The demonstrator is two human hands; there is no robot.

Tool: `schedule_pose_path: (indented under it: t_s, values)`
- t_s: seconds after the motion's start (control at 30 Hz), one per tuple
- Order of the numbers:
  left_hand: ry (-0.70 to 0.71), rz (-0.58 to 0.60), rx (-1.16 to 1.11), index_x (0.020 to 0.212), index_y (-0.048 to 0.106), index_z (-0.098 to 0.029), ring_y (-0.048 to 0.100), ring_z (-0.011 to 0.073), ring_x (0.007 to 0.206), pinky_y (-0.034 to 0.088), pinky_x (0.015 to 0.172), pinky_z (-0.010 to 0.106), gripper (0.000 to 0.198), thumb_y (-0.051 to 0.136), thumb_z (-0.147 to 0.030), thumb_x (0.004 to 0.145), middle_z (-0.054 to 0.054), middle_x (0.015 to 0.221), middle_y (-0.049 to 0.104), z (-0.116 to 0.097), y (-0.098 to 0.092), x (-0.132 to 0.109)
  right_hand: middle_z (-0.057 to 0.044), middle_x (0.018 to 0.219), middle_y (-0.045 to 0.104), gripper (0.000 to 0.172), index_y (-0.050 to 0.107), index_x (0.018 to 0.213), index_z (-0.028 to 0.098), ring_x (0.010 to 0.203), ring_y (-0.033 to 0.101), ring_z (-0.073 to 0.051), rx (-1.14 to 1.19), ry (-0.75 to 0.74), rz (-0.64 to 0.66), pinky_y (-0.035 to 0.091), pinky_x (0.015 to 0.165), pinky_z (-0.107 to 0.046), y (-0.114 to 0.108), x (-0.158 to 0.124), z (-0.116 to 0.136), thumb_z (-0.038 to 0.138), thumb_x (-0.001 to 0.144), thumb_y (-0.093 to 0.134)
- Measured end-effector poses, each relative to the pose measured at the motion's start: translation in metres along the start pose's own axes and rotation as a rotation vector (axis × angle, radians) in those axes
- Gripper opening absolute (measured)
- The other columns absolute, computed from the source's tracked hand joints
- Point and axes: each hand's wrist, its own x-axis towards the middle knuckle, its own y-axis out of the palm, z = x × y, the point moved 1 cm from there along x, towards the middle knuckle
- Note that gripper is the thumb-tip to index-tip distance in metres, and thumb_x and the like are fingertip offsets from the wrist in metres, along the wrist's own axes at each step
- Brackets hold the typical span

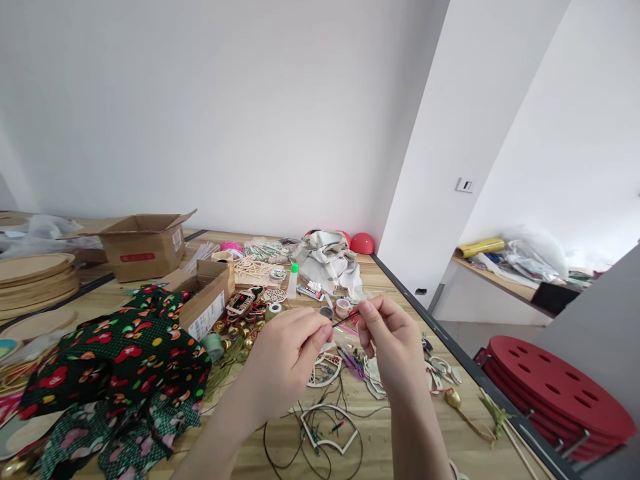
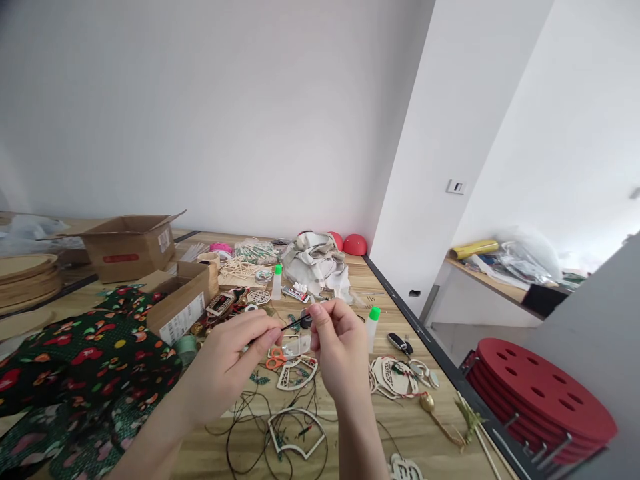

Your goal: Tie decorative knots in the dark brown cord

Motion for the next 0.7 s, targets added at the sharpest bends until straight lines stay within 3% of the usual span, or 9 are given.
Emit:
schedule_pose_path:
  t_s: [0.1, 0.23, 0.33, 0.4, 0.57, 0.7]
  values:
    - [0.022, 0.0, 0.044, 0.08, 0.059, -0.019, 0.049, 0.0144, 0.069, 0.039, 0.063, 0.026, 0.027, 0.036, -0.024, 0.094, 0.001, 0.071, 0.054, -0.001, 0.0, 0.0, 0.004, 0.049, 0.044, 0.034, 0.053, 0.067, 0.018, 0.041, 0.037, -0.008, -0.048, -0.042, -0.068, 0.028, 0.036, -0.019, 0.001, -0.001, 0.0, 0.048, 0.079, 0.063]
    - [0.031, -0.042, 0.069, 0.082, 0.058, -0.019, 0.052, 0.0145, 0.073, 0.042, 0.066, 0.026, 0.024, 0.036, -0.022, 0.093, 0.001, 0.076, 0.057, 0.002, -0.003, 0.0, 0.001, 0.055, 0.05, 0.025, 0.06, 0.085, 0.019, 0.046, 0.044, -0.012, -0.113, -0.049, 0.03, 0.036, 0.04, -0.022, -0.001, 0.001, 0.002, 0.043, 0.082, 0.061]
    - [0.046, -0.09, 0.087, 0.088, 0.058, -0.019, 0.054, 0.0156, 0.078, 0.043, 0.071, 0.028, 0.022, 0.037, -0.022, 0.093, 0.003, 0.082, 0.059, 0.004, -0.004, 0.001, -0.002, 0.066, 0.056, 0.022, 0.061, 0.097, 0.021, 0.054, 0.049, -0.014, -0.136, -0.123, -0.057, 0.038, 0.043, -0.024, -0.006, -0.002, 0.011, 0.037, 0.081, 0.063]
    - [0.054, -0.103, 0.101, 0.091, 0.058, -0.019, 0.054, 0.0161, 0.079, 0.044, 0.071, 0.029, 0.02, 0.038, -0.022, 0.093, 0.004, 0.083, 0.059, 0.004, -0.003, 0.0, -0.003, 0.07, 0.056, 0.015, 0.064, 0.09, 0.022, 0.057, 0.049, -0.014, -0.161, -0.163, -0.099, 0.036, 0.044, -0.024, -0.007, -0.008, 0.017, 0.033, 0.08, 0.065]
    - [0.07, -0.105, 0.105, 0.094, 0.059, -0.019, 0.055, 0.0162, 0.079, 0.044, 0.072, 0.028, 0.019, 0.04, -0.022, 0.092, 0.003, 0.084, 0.059, 0.003, 0.002, -0.001, -0.004, 0.069, 0.058, 0.013, 0.068, 0.08, 0.021, 0.056, 0.048, -0.014, -0.232, -0.098, 0.088, 0.037, 0.046, -0.026, -0.003, -0.019, 0.022, 0.033, 0.081, 0.062]
    - [0.071, -0.103, 0.098, 0.094, 0.058, -0.019, 0.054, 0.0162, 0.08, 0.043, 0.072, 0.028, 0.019, 0.04, -0.022, 0.093, 0.003, 0.083, 0.058, 0.002, 0.002, -0.001, -0.007, 0.08, 0.063, 0.016, 0.07, 0.082, 0.021, 0.063, 0.053, -0.016, -0.23, -0.04, 0.118, 0.041, 0.052, -0.028, 0.001, -0.018, 0.016, 0.034, 0.08, 0.062]
